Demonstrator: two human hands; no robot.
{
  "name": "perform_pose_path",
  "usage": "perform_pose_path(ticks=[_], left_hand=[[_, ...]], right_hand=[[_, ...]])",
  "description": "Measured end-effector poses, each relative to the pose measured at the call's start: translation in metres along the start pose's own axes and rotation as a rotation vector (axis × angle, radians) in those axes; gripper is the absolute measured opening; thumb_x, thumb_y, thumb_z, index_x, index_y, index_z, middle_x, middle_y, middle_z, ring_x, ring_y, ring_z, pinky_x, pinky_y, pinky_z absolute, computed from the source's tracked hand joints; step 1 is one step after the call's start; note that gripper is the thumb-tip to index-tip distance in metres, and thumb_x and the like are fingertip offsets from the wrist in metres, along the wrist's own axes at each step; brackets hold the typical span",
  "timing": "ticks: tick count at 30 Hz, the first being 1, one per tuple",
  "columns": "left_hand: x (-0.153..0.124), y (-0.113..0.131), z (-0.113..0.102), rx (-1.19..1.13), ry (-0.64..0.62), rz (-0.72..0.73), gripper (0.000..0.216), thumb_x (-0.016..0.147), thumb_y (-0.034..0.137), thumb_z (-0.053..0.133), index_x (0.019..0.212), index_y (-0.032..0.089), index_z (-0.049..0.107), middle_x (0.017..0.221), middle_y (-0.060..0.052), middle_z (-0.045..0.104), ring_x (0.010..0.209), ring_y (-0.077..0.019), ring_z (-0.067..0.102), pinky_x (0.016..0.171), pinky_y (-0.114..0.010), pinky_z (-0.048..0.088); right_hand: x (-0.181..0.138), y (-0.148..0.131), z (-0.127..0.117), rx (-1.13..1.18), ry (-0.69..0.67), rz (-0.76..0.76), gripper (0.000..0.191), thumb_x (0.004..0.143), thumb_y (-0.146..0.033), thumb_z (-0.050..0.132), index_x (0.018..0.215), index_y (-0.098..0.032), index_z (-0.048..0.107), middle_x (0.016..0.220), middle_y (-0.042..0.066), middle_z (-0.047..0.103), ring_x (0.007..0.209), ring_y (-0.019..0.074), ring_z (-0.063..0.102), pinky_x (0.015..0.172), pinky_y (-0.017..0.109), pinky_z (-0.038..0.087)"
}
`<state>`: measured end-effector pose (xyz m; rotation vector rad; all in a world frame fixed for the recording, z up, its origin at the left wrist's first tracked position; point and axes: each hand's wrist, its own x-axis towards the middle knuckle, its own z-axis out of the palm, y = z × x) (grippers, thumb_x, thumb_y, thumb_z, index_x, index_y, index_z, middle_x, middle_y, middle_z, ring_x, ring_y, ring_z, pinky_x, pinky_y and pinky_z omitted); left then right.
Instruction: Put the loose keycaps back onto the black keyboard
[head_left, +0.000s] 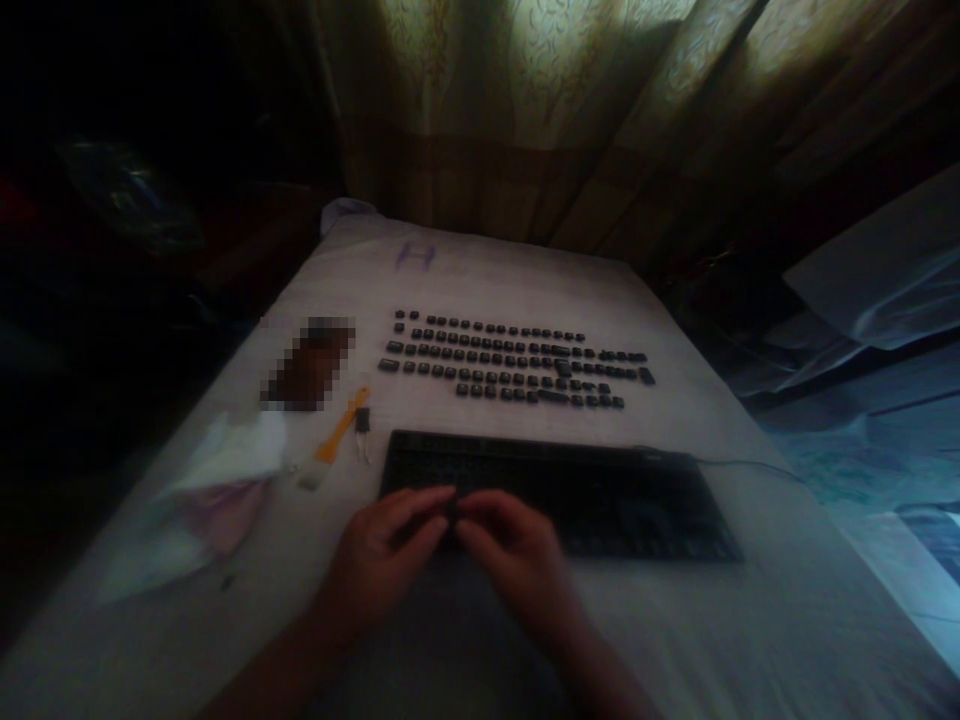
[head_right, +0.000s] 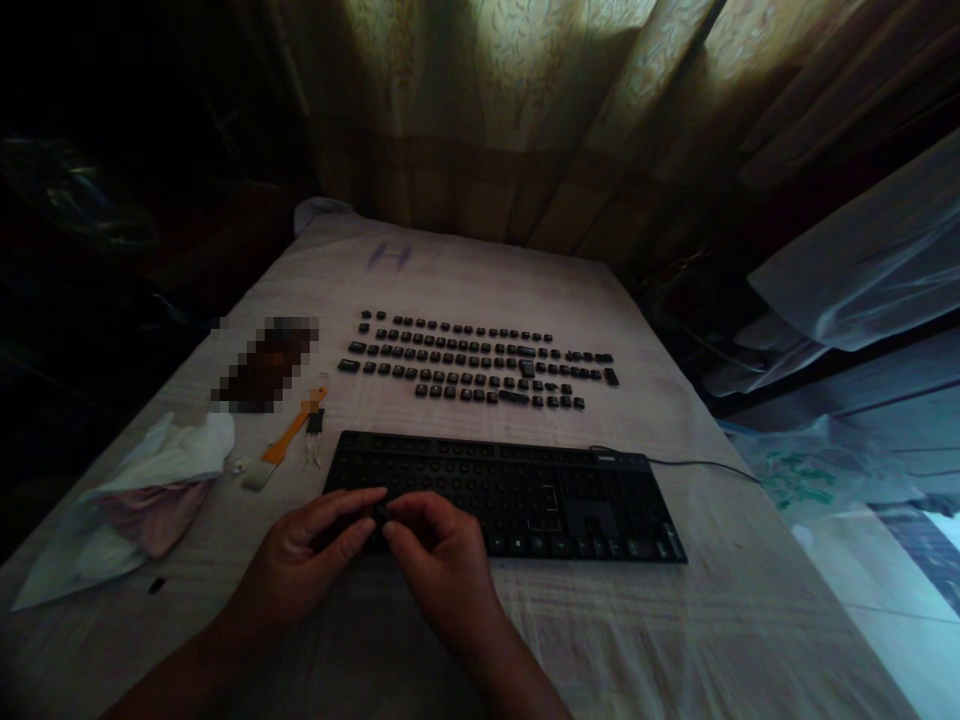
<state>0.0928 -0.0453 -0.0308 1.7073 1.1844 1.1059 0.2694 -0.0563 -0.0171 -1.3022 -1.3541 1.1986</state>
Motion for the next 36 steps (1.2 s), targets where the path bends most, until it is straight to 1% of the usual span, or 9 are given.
perform_pose_path(ticks=[7, 12, 16, 19, 23, 28, 30, 33, 36], left_hand=[[-0.001, -0.002, -0.0023, -0.04, -0.055, -0.028, 0.026, 0.084, 0.022, 0.065, 0.108, 0.026, 0.075, 0.095, -0.003, 0.078, 0.079, -0.0181, 0.074, 0.073, -0.032, 0.063], [-0.0024, -0.0026, -0.0005, -0.086, -0.055, -0.097, 0.023, 0.083, 0.026, 0.067, 0.104, 0.025, 0.076, 0.089, -0.002, 0.078, 0.075, -0.0181, 0.074, 0.07, -0.03, 0.062], [-0.0024, -0.0022, -0.0003, -0.12, -0.076, -0.141, 0.023, 0.084, 0.029, 0.067, 0.105, 0.023, 0.076, 0.089, -0.003, 0.078, 0.076, -0.0195, 0.075, 0.067, -0.03, 0.062], [-0.0022, -0.0025, -0.0014, -0.101, -0.093, -0.116, 0.023, 0.086, 0.028, 0.066, 0.107, 0.023, 0.075, 0.091, -0.004, 0.078, 0.075, -0.0187, 0.074, 0.067, -0.029, 0.062], [-0.0014, -0.0029, -0.0029, -0.062, -0.106, -0.024, 0.027, 0.088, 0.026, 0.065, 0.114, 0.024, 0.072, 0.085, -0.002, 0.071, 0.072, -0.0149, 0.069, 0.064, -0.026, 0.059], [0.0002, -0.0028, -0.0031, -0.092, -0.181, 0.01, 0.029, 0.091, 0.025, 0.061, 0.118, 0.027, 0.071, 0.098, -0.004, 0.069, 0.088, -0.0172, 0.068, 0.076, -0.029, 0.059], [0.0005, -0.0021, -0.003, -0.102, -0.191, -0.037, 0.03, 0.091, 0.025, 0.058, 0.118, 0.028, 0.071, 0.098, -0.003, 0.068, 0.089, -0.0176, 0.068, 0.078, -0.03, 0.058], [0.0007, 0.0006, -0.0028, -0.129, -0.164, -0.189, 0.029, 0.087, 0.027, 0.059, 0.112, 0.026, 0.072, 0.096, -0.003, 0.068, 0.086, -0.018, 0.066, 0.077, -0.03, 0.056], [0.0019, 0.0044, -0.0031, -0.205, -0.146, -0.357, 0.028, 0.081, 0.032, 0.063, 0.107, 0.023, 0.068, 0.089, -0.002, 0.068, 0.078, -0.0175, 0.065, 0.072, -0.03, 0.054]], right_hand=[[-0.0001, 0.001, -0.0036, -0.015, 0.026, -0.032, 0.012, 0.08, -0.023, 0.065, 0.089, -0.021, 0.073, 0.079, 0.003, 0.076, 0.072, 0.0181, 0.073, 0.065, 0.028, 0.061], [-0.0018, 0.0043, -0.0049, -0.021, 0.027, -0.029, 0.016, 0.081, -0.024, 0.065, 0.093, -0.021, 0.075, 0.085, 0.004, 0.078, 0.077, 0.0195, 0.074, 0.071, 0.031, 0.062], [-0.0039, 0.0068, -0.005, -0.047, -0.005, -0.034, 0.02, 0.08, -0.023, 0.065, 0.098, -0.021, 0.075, 0.084, 0.005, 0.077, 0.073, 0.0188, 0.073, 0.067, 0.031, 0.061], [-0.0042, 0.0055, -0.005, -0.091, 0.0, -0.069, 0.019, 0.08, -0.022, 0.065, 0.097, -0.021, 0.074, 0.083, 0.004, 0.077, 0.071, 0.0178, 0.071, 0.066, 0.03, 0.06], [-0.0039, 0.0023, -0.005, -0.193, 0.018, -0.14, 0.012, 0.079, -0.019, 0.066, 0.089, -0.021, 0.072, 0.079, 0.003, 0.075, 0.066, 0.0159, 0.069, 0.063, 0.026, 0.057], [-0.0062, 0.0036, -0.0044, -0.318, 0.054, -0.225, 0.005, 0.082, -0.02, 0.066, 0.081, -0.019, 0.07, 0.071, 0.001, 0.072, 0.061, 0.0145, 0.067, 0.06, 0.024, 0.055], [-0.0075, 0.0049, -0.0042, -0.358, 0.055, -0.259, 0.007, 0.084, -0.02, 0.064, 0.081, -0.019, 0.07, 0.071, 0.002, 0.072, 0.061, 0.0147, 0.067, 0.06, 0.024, 0.055], [-0.0084, 0.0047, -0.0052, -0.408, 0.026, -0.304, 0.009, 0.087, -0.02, 0.062, 0.082, -0.019, 0.07, 0.07, 0.002, 0.072, 0.06, 0.0145, 0.067, 0.06, 0.024, 0.055], [-0.0073, 0.0019, -0.008, -0.435, -0.009, -0.373, 0.014, 0.089, -0.018, 0.059, 0.098, -0.019, 0.07, 0.082, 0.004, 0.074, 0.07, 0.0154, 0.069, 0.066, 0.025, 0.057]])
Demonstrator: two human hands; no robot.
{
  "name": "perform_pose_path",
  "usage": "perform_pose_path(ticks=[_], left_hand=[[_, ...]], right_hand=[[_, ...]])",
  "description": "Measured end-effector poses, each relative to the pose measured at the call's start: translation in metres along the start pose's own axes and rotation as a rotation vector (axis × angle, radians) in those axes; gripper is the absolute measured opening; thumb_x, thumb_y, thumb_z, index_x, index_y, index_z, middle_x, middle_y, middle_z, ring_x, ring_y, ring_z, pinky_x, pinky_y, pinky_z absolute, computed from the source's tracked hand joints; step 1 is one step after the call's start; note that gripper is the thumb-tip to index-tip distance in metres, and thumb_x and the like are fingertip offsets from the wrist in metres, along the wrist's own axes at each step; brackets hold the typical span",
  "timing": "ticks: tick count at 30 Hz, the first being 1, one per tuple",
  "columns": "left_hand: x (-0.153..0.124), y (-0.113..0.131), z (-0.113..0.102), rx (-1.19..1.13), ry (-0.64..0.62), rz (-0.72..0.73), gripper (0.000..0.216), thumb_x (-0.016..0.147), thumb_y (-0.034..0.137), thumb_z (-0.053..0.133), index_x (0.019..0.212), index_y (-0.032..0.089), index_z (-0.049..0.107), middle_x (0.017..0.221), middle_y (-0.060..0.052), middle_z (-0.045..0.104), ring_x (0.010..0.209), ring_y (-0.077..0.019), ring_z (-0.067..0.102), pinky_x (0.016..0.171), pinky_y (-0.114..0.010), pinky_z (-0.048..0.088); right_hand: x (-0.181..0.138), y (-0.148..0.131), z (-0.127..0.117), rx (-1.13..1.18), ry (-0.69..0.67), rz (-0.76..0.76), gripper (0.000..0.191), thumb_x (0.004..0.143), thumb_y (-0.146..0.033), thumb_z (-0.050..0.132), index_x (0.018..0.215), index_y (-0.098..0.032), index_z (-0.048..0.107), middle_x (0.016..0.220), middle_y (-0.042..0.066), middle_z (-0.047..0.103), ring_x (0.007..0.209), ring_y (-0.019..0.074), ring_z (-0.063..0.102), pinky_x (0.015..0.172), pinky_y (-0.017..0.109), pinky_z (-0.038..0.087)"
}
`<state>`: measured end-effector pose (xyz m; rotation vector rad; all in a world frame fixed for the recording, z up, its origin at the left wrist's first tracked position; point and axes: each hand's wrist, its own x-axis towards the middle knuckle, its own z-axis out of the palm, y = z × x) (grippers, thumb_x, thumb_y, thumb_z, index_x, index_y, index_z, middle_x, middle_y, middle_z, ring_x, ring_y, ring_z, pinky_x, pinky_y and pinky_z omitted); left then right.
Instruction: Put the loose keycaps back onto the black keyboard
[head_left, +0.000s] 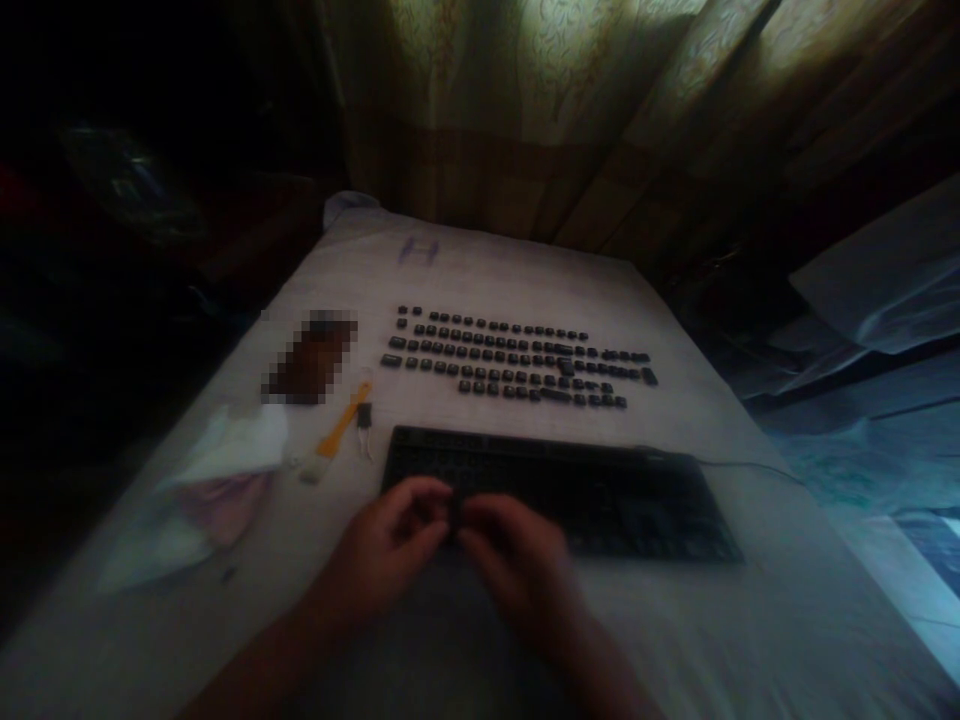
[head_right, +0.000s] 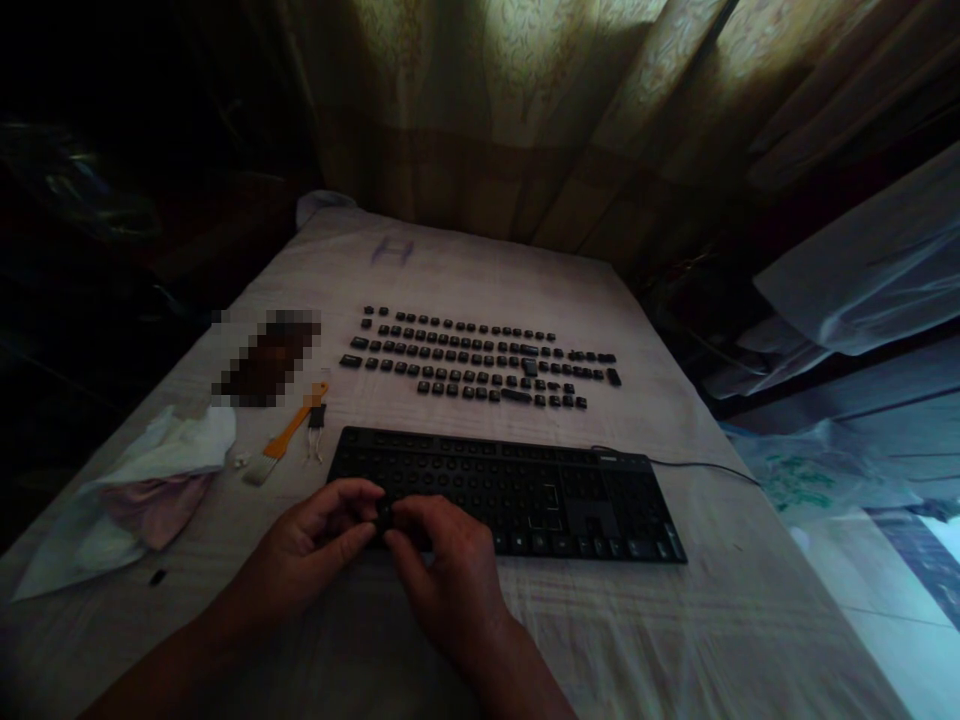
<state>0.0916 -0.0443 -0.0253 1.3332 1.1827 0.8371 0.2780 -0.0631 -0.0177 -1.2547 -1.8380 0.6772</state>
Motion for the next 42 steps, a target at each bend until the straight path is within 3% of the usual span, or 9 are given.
perform_pose_path(ticks=[4, 9, 11, 17, 20, 28, 35, 42], left_hand=[[0.001, 0.006, 0.0, -0.115, -0.03, -0.109, 0.035, 0.077, 0.036, 0.067, 0.108, 0.022, 0.062, 0.083, -0.001, 0.067, 0.074, -0.0171, 0.065, 0.067, -0.028, 0.052], [0.001, 0.009, 0.0, -0.144, -0.045, -0.14, 0.032, 0.074, 0.037, 0.068, 0.101, 0.021, 0.061, 0.082, -0.001, 0.067, 0.072, -0.0163, 0.065, 0.064, -0.027, 0.05], [0.001, 0.008, 0.001, -0.113, -0.033, -0.13, 0.029, 0.075, 0.037, 0.067, 0.098, 0.021, 0.062, 0.084, -0.002, 0.068, 0.072, -0.0163, 0.065, 0.064, -0.027, 0.051], [-0.002, 0.005, 0.004, 0.096, 0.016, 0.039, 0.02, 0.077, 0.033, 0.065, 0.094, 0.022, 0.067, 0.082, -0.001, 0.068, 0.07, -0.0164, 0.064, 0.063, -0.026, 0.052], [-0.003, 0.008, 0.005, 0.157, 0.031, 0.095, 0.017, 0.077, 0.033, 0.063, 0.09, 0.023, 0.069, 0.075, 0.0, 0.066, 0.066, -0.0158, 0.062, 0.063, -0.026, 0.052], [-0.002, 0.01, 0.004, 0.152, 0.019, 0.118, 0.015, 0.08, 0.031, 0.06, 0.09, 0.023, 0.067, 0.075, 0.001, 0.067, 0.062, -0.0139, 0.061, 0.06, -0.024, 0.051], [-0.003, -0.001, 0.004, 0.222, -0.007, 0.265, 0.016, 0.084, 0.026, 0.059, 0.098, 0.025, 0.067, 0.086, 0.001, 0.069, 0.067, -0.0132, 0.062, 0.063, -0.023, 0.05], [-0.003, 0.003, 0.003, 0.233, -0.006, 0.161, 0.018, 0.082, 0.032, 0.058, 0.095, 0.024, 0.067, 0.072, 0.001, 0.066, 0.061, -0.0141, 0.059, 0.058, -0.023, 0.048]], right_hand=[[0.003, 0.001, -0.004, -0.066, -0.088, -0.178, 0.028, 0.096, -0.016, 0.052, 0.118, -0.022, 0.067, 0.098, 0.007, 0.074, 0.084, 0.0152, 0.071, 0.073, 0.025, 0.058], [0.004, 0.003, -0.001, -0.022, 0.007, -0.226, 0.02, 0.096, -0.015, 0.054, 0.104, -0.018, 0.073, 0.089, 0.008, 0.075, 0.079, 0.0149, 0.071, 0.072, 0.023, 0.058], [0.004, 0.002, 0.003, 0.052, 0.036, -0.153, 0.018, 0.092, -0.013, 0.057, 0.097, -0.017, 0.074, 0.086, 0.007, 0.076, 0.076, 0.0148, 0.072, 0.071, 0.022, 0.058], [0.0, -0.001, 0.011, 0.28, 0.117, 0.276, 0.01, 0.083, -0.02, 0.064, 0.086, -0.019, 0.074, 0.076, 0.003, 0.077, 0.067, 0.0156, 0.073, 0.061, 0.02, 0.059], [-0.002, -0.001, 0.012, 0.347, 0.108, 0.331, 0.013, 0.082, -0.023, 0.065, 0.091, -0.02, 0.073, 0.074, 0.001, 0.076, 0.064, 0.0157, 0.072, 0.057, 0.02, 0.058], [-0.003, -0.003, 0.008, 0.257, 0.054, 0.122, 0.021, 0.085, -0.015, 0.059, 0.097, -0.022, 0.075, 0.091, 0.002, 0.079, 0.079, 0.0158, 0.075, 0.075, 0.024, 0.06], [-0.005, -0.002, 0.008, 0.2, 0.074, 0.178, 0.015, 0.083, -0.016, 0.061, 0.095, -0.018, 0.071, 0.076, 0.001, 0.076, 0.064, 0.0139, 0.072, 0.059, 0.019, 0.058], [-0.005, 0.001, 0.0, 0.148, -0.013, 0.074, 0.018, 0.085, -0.015, 0.062, 0.1, -0.02, 0.071, 0.085, 0.003, 0.077, 0.071, 0.0147, 0.072, 0.065, 0.022, 0.058]])
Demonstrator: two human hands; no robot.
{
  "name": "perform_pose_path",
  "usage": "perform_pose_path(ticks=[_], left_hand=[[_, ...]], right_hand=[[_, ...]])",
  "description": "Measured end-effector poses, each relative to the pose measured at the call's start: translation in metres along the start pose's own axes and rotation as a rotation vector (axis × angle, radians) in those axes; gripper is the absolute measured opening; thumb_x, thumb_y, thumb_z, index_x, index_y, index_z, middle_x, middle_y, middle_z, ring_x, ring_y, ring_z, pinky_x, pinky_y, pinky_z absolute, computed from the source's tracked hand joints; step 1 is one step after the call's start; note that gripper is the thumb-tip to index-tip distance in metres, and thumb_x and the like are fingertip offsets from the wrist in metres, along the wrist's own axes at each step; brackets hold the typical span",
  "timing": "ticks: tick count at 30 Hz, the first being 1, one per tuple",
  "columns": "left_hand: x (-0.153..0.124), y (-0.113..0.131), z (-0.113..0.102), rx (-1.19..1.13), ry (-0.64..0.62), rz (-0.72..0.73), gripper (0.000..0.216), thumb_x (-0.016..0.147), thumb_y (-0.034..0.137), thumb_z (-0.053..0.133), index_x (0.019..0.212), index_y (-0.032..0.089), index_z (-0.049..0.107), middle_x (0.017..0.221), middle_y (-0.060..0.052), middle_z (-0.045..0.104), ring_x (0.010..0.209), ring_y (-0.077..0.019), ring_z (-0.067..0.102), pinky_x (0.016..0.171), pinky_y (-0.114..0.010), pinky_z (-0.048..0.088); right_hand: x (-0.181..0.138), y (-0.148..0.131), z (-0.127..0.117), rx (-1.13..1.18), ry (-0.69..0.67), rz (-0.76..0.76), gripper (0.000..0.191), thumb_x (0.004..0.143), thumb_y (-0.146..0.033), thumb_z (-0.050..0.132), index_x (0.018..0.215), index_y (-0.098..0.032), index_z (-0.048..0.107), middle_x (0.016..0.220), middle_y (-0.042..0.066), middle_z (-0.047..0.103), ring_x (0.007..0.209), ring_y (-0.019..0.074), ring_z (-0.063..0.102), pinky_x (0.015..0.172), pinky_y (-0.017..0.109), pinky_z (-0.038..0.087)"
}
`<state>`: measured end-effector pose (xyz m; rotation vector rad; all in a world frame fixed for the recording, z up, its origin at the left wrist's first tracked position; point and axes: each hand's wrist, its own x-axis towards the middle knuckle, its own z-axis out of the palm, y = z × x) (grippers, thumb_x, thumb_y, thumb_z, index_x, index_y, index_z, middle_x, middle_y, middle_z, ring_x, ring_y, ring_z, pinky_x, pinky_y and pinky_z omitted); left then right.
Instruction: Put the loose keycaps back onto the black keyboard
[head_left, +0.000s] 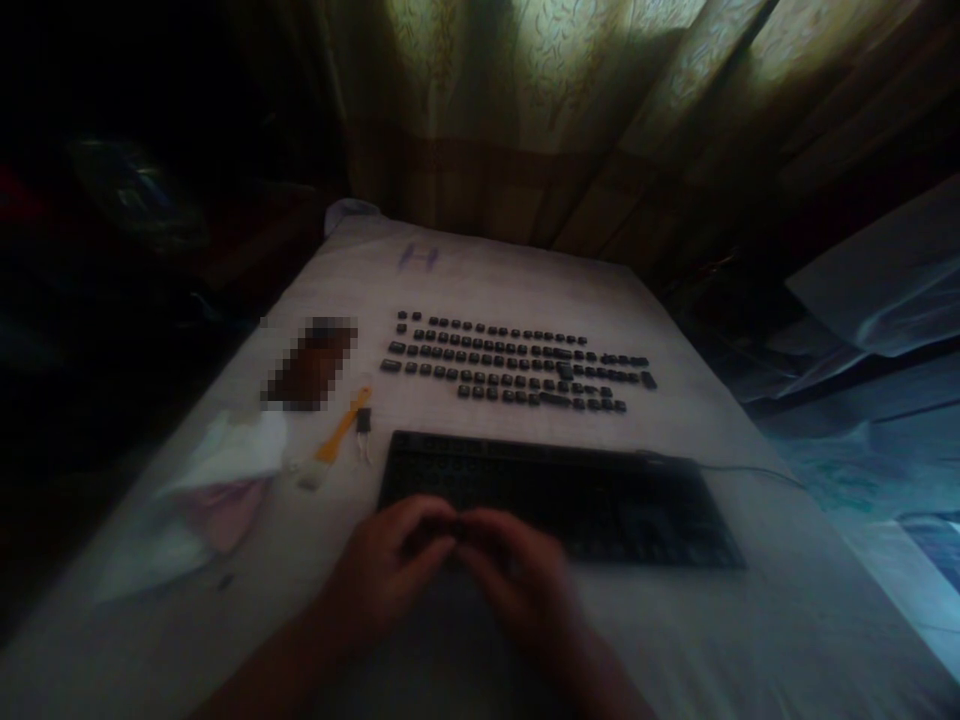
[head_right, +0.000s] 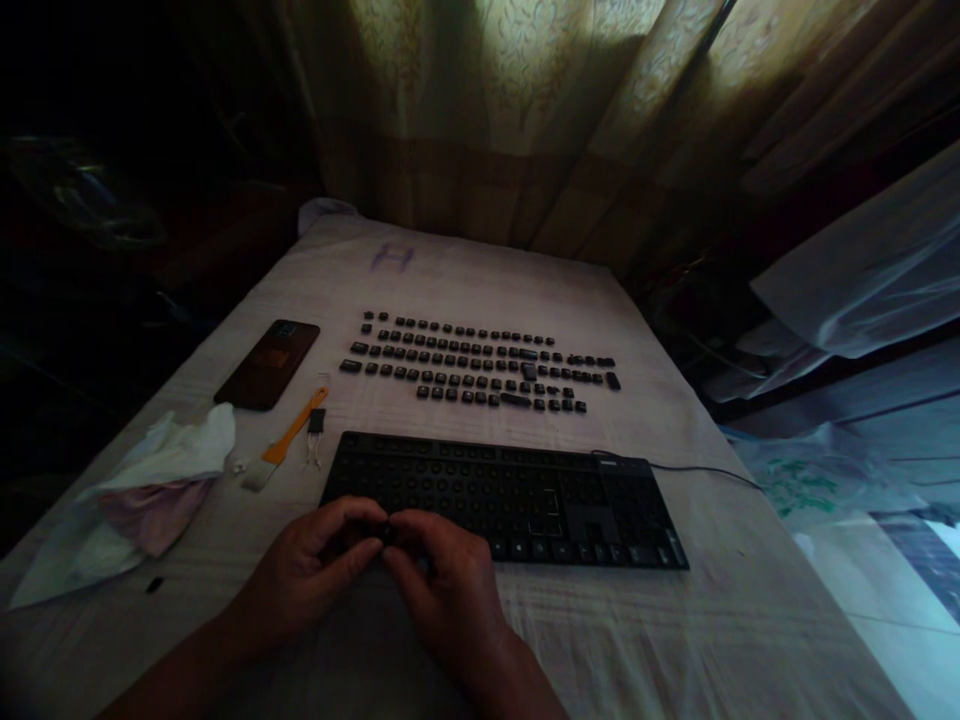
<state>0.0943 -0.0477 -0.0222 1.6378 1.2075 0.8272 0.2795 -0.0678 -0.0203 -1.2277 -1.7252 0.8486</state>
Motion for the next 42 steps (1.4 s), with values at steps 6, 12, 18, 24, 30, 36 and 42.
perform_pose_path(ticks=[6, 12, 18, 24, 30, 36, 42], left_hand=[[0.0, 0.002, 0.001, -0.004, -0.038, -0.018, 0.017, 0.082, 0.033, 0.06, 0.094, 0.024, 0.068, 0.071, 0.001, 0.067, 0.059, -0.014, 0.06, 0.055, -0.023, 0.048], [0.004, -0.001, -0.01, 0.041, 0.134, 0.004, 0.018, 0.079, 0.034, 0.062, 0.094, 0.024, 0.069, 0.078, 0.001, 0.071, 0.063, -0.0144, 0.065, 0.057, -0.023, 0.052], [0.007, -0.009, -0.031, 0.145, 0.36, -0.052, 0.022, 0.082, 0.04, 0.061, 0.092, 0.023, 0.069, 0.078, 0.0, 0.072, 0.061, -0.0148, 0.064, 0.057, -0.024, 0.052], [0.008, -0.011, -0.032, 0.232, 0.363, 0.033, 0.02, 0.084, 0.038, 0.058, 0.091, 0.024, 0.07, 0.085, 0.0, 0.074, 0.062, -0.0142, 0.064, 0.062, -0.026, 0.055], [0.01, -0.018, -0.033, 0.276, 0.374, 0.082, 0.019, 0.085, 0.037, 0.059, 0.091, 0.025, 0.072, 0.086, -0.001, 0.073, 0.071, -0.0167, 0.067, 0.074, -0.031, 0.057], [0.01, -0.019, -0.031, 0.285, 0.342, 0.093, 0.017, 0.086, 0.035, 0.059, 0.092, 0.026, 0.071, 0.087, 0.0, 0.073, 0.074, -0.0174, 0.068, 0.076, -0.032, 0.057], [0.01, -0.019, -0.031, 0.288, 0.317, 0.062, 0.018, 0.086, 0.037, 0.057, 0.091, 0.025, 0.071, 0.087, -0.001, 0.073, 0.074, -0.0176, 0.067, 0.075, -0.032, 0.057]], right_hand=[[0.002, 0.0, -0.004, -0.077, -0.009, -0.09, 0.014, 0.087, -0.015, 0.061, 0.096, -0.022, 0.071, 0.086, 0.004, 0.073, 0.076, 0.0159, 0.07, 0.068, 0.026, 0.057], [0.003, 0.016, -0.022, -0.183, 0.084, 0.022, 0.014, 0.085, -0.02, 0.061, 0.095, -0.021, 0.071, 0.087, 0.006, 0.072, 0.074, 0.0169, 0.068, 0.067, 0.028, 0.056], [0.008, 0.024, -0.034, -0.278, -0.06, 0.081, 0.016, 0.081, -0.018, 0.062, 0.094, -0.021, 0.072, 0.081, 0.004, 0.069, 0.071, 0.0158, 0.066, 0.067, 0.028, 0.054], [0.017, 0.021, -0.027, -0.383, -0.203, 0.112, 0.019, 0.079, -0.012, 0.063, 0.092, -0.022, 0.072, 0.084, 0.002, 0.07, 0.076, 0.0161, 0.066, 0.07, 0.029, 0.052], [0.026, 0.013, -0.03, -0.416, -0.287, 0.182, 0.019, 0.075, -0.009, 0.064, 0.086, -0.022, 0.073, 0.082, 0.002, 0.071, 0.076, 0.0174, 0.067, 0.068, 0.028, 0.051], [0.028, 0.008, -0.028, -0.413, -0.284, 0.209, 0.021, 0.075, -0.009, 0.064, 0.089, -0.021, 0.074, 0.086, 0.003, 0.074, 0.078, 0.0186, 0.069, 0.071, 0.031, 0.052], [0.026, 0.01, -0.025, -0.438, -0.233, 0.221, 0.023, 0.072, -0.006, 0.065, 0.087, -0.022, 0.075, 0.082, 0.003, 0.074, 0.074, 0.018, 0.068, 0.067, 0.03, 0.051]])
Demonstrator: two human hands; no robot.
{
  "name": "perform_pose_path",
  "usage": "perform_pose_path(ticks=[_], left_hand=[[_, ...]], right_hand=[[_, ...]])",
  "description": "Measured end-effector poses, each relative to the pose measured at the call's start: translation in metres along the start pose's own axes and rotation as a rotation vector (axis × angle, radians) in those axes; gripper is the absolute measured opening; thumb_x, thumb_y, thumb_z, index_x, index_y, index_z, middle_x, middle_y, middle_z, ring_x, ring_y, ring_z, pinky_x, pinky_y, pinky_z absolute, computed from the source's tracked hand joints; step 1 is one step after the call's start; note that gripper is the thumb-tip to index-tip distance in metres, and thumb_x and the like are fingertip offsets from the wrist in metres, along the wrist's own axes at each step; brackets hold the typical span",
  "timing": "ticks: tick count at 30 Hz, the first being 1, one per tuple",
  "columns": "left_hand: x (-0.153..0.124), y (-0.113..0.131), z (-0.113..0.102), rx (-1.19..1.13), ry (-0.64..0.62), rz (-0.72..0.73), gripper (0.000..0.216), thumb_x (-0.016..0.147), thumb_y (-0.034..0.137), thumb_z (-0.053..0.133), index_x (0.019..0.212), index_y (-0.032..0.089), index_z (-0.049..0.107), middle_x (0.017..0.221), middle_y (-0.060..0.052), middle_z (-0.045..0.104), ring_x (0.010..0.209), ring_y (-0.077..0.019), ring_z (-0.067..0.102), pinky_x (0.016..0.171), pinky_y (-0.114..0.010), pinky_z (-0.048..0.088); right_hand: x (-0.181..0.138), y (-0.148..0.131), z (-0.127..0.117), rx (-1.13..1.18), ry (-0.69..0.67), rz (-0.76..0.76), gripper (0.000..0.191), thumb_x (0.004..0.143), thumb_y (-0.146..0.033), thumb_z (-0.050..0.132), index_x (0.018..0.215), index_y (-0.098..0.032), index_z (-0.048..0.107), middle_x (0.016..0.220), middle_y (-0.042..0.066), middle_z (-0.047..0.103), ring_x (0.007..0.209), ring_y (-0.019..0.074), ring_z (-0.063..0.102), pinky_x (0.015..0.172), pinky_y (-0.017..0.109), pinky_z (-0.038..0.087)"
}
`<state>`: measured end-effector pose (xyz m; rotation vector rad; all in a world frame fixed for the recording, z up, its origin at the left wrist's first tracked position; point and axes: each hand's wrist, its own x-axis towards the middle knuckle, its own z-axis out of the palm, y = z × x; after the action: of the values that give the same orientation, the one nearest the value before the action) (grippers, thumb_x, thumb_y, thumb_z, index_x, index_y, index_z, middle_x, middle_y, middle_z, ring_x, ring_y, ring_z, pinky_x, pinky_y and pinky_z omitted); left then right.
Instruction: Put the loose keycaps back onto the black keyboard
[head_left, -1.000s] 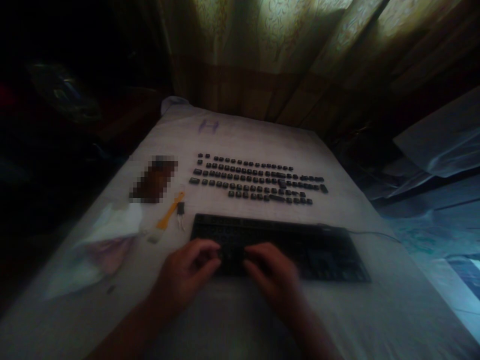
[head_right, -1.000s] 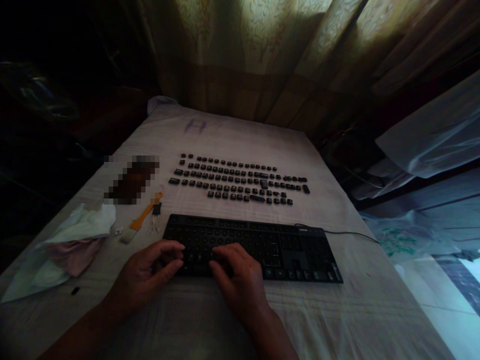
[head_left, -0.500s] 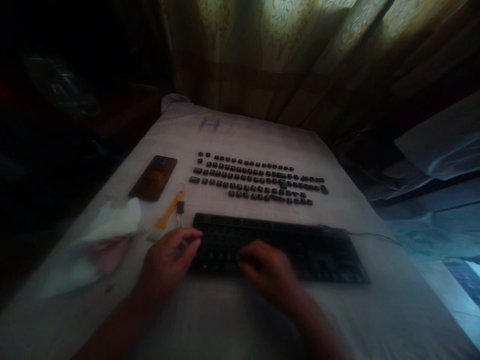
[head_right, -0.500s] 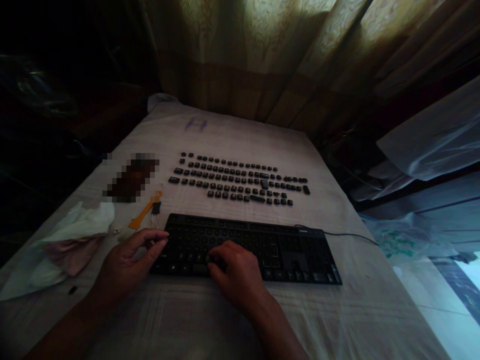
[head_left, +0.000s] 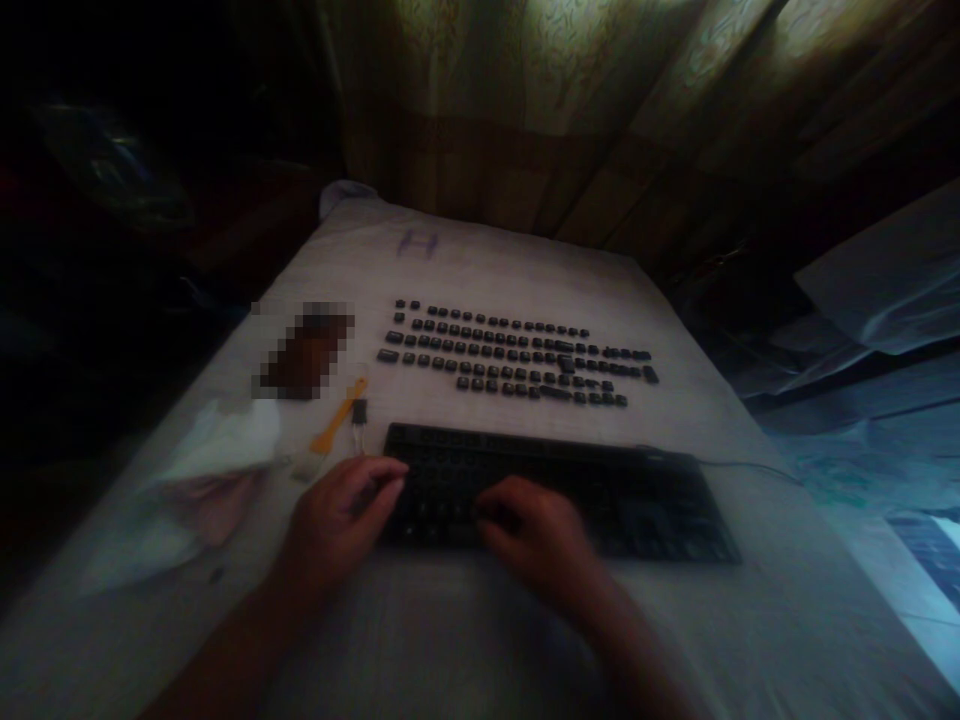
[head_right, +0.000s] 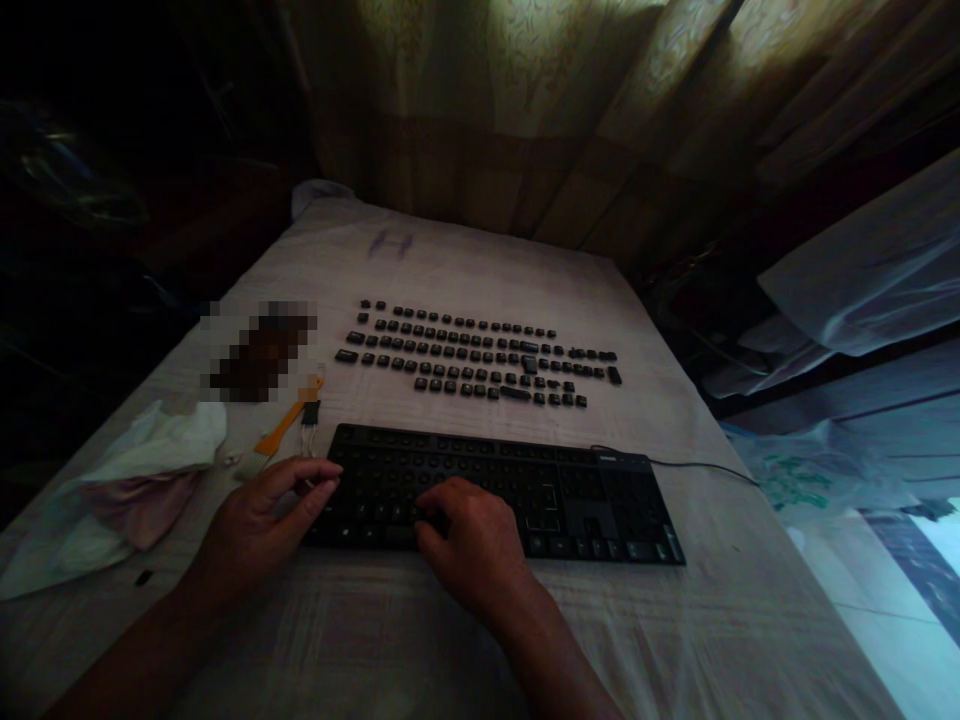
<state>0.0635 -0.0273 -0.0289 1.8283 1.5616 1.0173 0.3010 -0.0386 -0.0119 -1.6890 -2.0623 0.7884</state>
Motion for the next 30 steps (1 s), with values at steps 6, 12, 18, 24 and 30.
perform_pose_path(ticks=[6, 12, 18, 24, 30], left_hand=[[0.0008, 0.0014, -0.0006, 0.005, -0.008, 0.017, 0.019, 0.086, 0.036, 0.057, 0.09, 0.025, 0.071, 0.086, -0.001, 0.073, 0.074, -0.0178, 0.067, 0.076, -0.034, 0.057], [0.0008, 0.0011, -0.0012, 0.01, -0.011, 0.042, 0.018, 0.087, 0.036, 0.056, 0.091, 0.026, 0.071, 0.087, -0.001, 0.073, 0.075, -0.018, 0.067, 0.078, -0.034, 0.057], [-0.0002, -0.0012, -0.0005, 0.02, -0.019, 0.057, 0.018, 0.088, 0.036, 0.057, 0.091, 0.025, 0.071, 0.089, -0.002, 0.074, 0.077, -0.0185, 0.068, 0.078, -0.033, 0.057], [-0.0019, -0.0026, -0.0004, 0.016, -0.007, 0.102, 0.015, 0.089, 0.031, 0.057, 0.094, 0.025, 0.07, 0.089, -0.001, 0.073, 0.077, -0.0174, 0.068, 0.077, -0.032, 0.056], [-0.0007, -0.0039, -0.0007, 0.044, 0.002, 0.169, 0.014, 0.091, 0.029, 0.057, 0.095, 0.025, 0.07, 0.088, 0.0, 0.073, 0.074, -0.016, 0.068, 0.074, -0.031, 0.057]], right_hand=[[0.001, -0.0003, -0.0041, 0.006, -0.05, 0.014, 0.019, 0.074, -0.009, 0.069, 0.084, -0.023, 0.077, 0.085, 0.003, 0.075, 0.077, 0.0191, 0.07, 0.07, 0.032, 0.052], [0.0008, -0.0024, -0.0023, -0.006, -0.046, 0.053, 0.019, 0.075, -0.009, 0.068, 0.084, -0.022, 0.076, 0.083, 0.003, 0.074, 0.077, 0.0199, 0.069, 0.069, 0.032, 0.052], [-0.0002, -0.0042, -0.0001, -0.001, -0.025, 0.07, 0.02, 0.072, -0.008, 0.067, 0.083, -0.023, 0.074, 0.079, 0.002, 0.073, 0.071, 0.0182, 0.067, 0.064, 0.029, 0.05], [-0.002, -0.0025, 0.001, 0.05, -0.03, 0.1, 0.02, 0.073, -0.008, 0.067, 0.087, -0.021, 0.075, 0.08, 0.003, 0.073, 0.072, 0.0189, 0.068, 0.065, 0.031, 0.051], [-0.0018, -0.0006, 0.0017, 0.067, -0.033, 0.104, 0.02, 0.074, -0.008, 0.068, 0.088, -0.02, 0.075, 0.082, 0.003, 0.073, 0.074, 0.0183, 0.068, 0.068, 0.03, 0.051]])
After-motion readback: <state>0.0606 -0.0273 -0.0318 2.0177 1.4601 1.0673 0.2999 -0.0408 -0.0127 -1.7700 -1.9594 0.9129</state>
